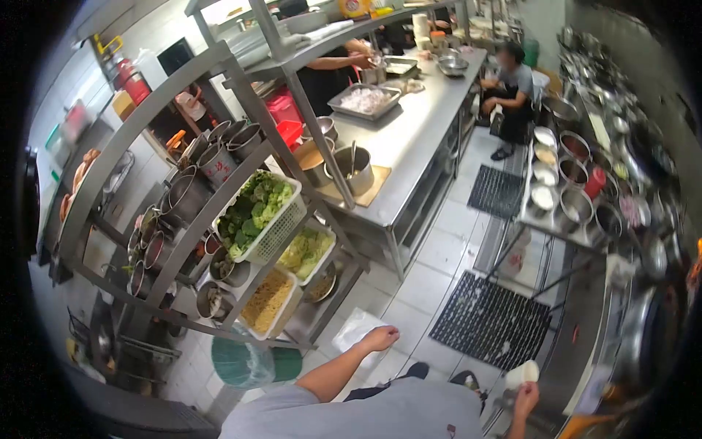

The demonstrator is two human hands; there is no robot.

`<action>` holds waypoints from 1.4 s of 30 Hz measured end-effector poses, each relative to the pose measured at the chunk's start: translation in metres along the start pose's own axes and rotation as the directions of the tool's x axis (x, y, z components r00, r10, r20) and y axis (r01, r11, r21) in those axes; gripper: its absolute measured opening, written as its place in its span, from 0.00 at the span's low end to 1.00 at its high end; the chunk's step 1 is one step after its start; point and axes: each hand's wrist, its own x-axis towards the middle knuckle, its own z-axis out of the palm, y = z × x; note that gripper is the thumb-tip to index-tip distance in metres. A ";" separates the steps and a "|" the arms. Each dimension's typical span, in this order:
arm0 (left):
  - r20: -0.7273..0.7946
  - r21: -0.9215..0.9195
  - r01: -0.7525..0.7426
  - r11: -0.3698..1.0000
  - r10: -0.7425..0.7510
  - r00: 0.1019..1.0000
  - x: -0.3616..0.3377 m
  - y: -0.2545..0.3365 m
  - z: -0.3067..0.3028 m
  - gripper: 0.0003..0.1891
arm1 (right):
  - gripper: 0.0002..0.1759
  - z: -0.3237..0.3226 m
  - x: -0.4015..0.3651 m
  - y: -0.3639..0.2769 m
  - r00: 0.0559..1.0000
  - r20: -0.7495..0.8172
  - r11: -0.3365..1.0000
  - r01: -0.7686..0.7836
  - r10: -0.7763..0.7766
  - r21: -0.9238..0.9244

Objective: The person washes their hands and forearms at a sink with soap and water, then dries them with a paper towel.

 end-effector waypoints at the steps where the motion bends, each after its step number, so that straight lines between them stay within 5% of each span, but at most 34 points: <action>1: -0.028 -0.008 -0.007 1.000 0.007 1.000 0.021 0.029 -0.012 0.19 | 0.02 0.006 0.015 -0.016 0.999 0.031 0.999 -0.016 0.015 0.030; 3: -0.116 -0.103 -0.188 0.977 0.176 0.978 0.050 0.081 -0.036 0.20 | 0.03 0.013 0.048 -0.074 0.956 0.228 0.965 -0.220 0.185 0.142; 6: -0.081 -0.339 -0.183 0.923 0.165 0.983 0.080 0.124 -0.053 0.20 | 0.07 0.055 0.109 -0.085 0.915 0.369 0.965 -0.226 0.163 0.134; 7: -0.061 -0.344 -0.126 0.930 0.112 0.992 0.088 0.111 -0.049 0.22 | 0.07 0.062 0.129 -0.101 0.921 0.386 0.982 -0.111 0.045 0.151; 8: -0.039 -0.344 -0.068 0.937 0.058 0.998 0.088 0.081 -0.037 0.24 | 0.08 0.070 0.148 -0.112 0.914 0.400 0.985 0.000 -0.071 0.174; 9: 0.013 -0.019 0.163 0.986 -0.163 0.987 0.075 0.053 -0.031 0.22 | 0.07 0.084 0.168 -0.118 0.888 0.458 0.977 -0.063 -0.039 0.205; 10: 0.072 0.434 0.250 0.865 -0.310 0.948 0.036 0.070 -0.054 0.22 | 0.07 0.096 0.187 -0.125 0.886 0.462 0.972 -0.061 -0.051 0.225; 11: 0.110 0.645 0.311 0.698 -0.487 0.866 0.015 0.009 -0.052 0.25 | 0.08 0.107 0.206 -0.133 0.870 0.478 0.968 -0.005 -0.119 0.250; 12: 0.023 0.627 0.484 0.610 -0.635 0.772 -0.002 -0.020 -0.065 0.26 | 0.08 0.119 0.222 -0.146 0.851 0.491 0.960 0.049 -0.185 0.277; 13: -0.249 0.407 0.658 0.633 -0.617 0.747 -0.030 -0.021 -0.091 0.26 | 0.09 0.107 0.233 -0.185 0.829 0.530 0.948 0.003 -0.180 0.318; 14: -0.326 0.361 0.737 0.572 -0.663 0.674 -0.050 0.010 -0.142 0.27 | 0.09 0.124 0.244 -0.196 0.825 0.538 0.943 -0.020 -0.173 0.333; 15: -0.652 0.075 0.810 0.581 -0.586 0.481 -0.077 0.052 -0.182 0.25 | 0.09 0.146 0.255 -0.199 0.809 0.547 0.920 -0.021 -0.215 0.392; 16: -0.847 0.100 0.733 0.673 -0.329 0.418 -0.093 0.111 -0.224 0.19 | 0.09 0.162 0.267 -0.201 0.790 0.553 0.896 -0.011 -0.264 0.444; 17: -0.887 0.069 0.702 0.709 -0.279 0.369 -0.098 0.122 -0.270 0.15 | 0.09 0.177 0.277 -0.212 0.776 0.563 0.889 -0.004 -0.286 0.457; 19: -0.961 0.277 0.511 0.814 0.239 0.140 -0.097 0.200 -0.340 0.12 | 0.09 0.191 0.292 -0.256 0.750 0.587 0.876 -0.021 -0.304 0.481; 20: -0.955 0.296 0.465 0.835 0.269 0.125 -0.093 0.242 -0.371 0.11 | 0.09 0.200 0.304 -0.273 0.747 0.586 0.873 -0.015 -0.314 0.488; 22: -0.883 0.461 0.411 0.787 0.451 0.127 -0.073 0.311 -0.419 0.13 | 0.07 0.223 0.313 -0.299 0.712 0.561 0.884 0.186 -0.422 0.428; 26: -0.785 0.620 0.308 0.722 0.578 0.224 -0.012 0.371 -0.503 0.13 | 0.09 0.256 0.330 -0.339 0.741 0.542 0.870 0.115 -0.397 0.480; 28: -0.774 0.633 0.319 0.705 0.580 0.255 0.028 0.382 -0.548 0.13 | 0.09 0.284 0.342 -0.335 0.732 0.491 0.848 0.224 -0.472 0.481; 30: -0.696 0.717 0.333 0.613 0.661 0.281 0.070 0.380 -0.599 0.14 | 0.09 0.290 0.351 -0.347 0.769 0.512 0.891 0.160 -0.382 0.424; 34: -0.804 0.574 0.170 0.801 0.511 0.303 0.146 0.362 -0.689 0.17 | 0.09 0.322 0.369 -0.334 0.829 0.430 0.895 0.175 -0.359 0.409; 38: -0.746 0.649 0.311 0.694 0.500 0.440 0.195 0.325 -0.771 0.18 | 0.10 0.339 0.385 -0.333 0.892 0.375 0.953 0.160 -0.252 0.259; 40: -0.781 0.593 0.450 0.668 0.341 0.523 0.202 0.315 -0.793 0.18 | 0.09 0.357 0.396 -0.330 0.919 0.379 0.993 0.090 -0.110 0.071; 41: -0.740 0.631 0.354 0.690 0.399 0.542 0.207 0.283 -0.831 0.19 | 0.09 0.369 0.401 -0.324 0.926 0.370 0.997 0.067 -0.072 0.026; 42: -0.807 0.403 0.407 0.820 0.109 0.580 0.207 0.296 -0.827 0.18 | 0.09 0.383 0.405 -0.318 0.932 0.362 0.999 0.040 -0.032 -0.014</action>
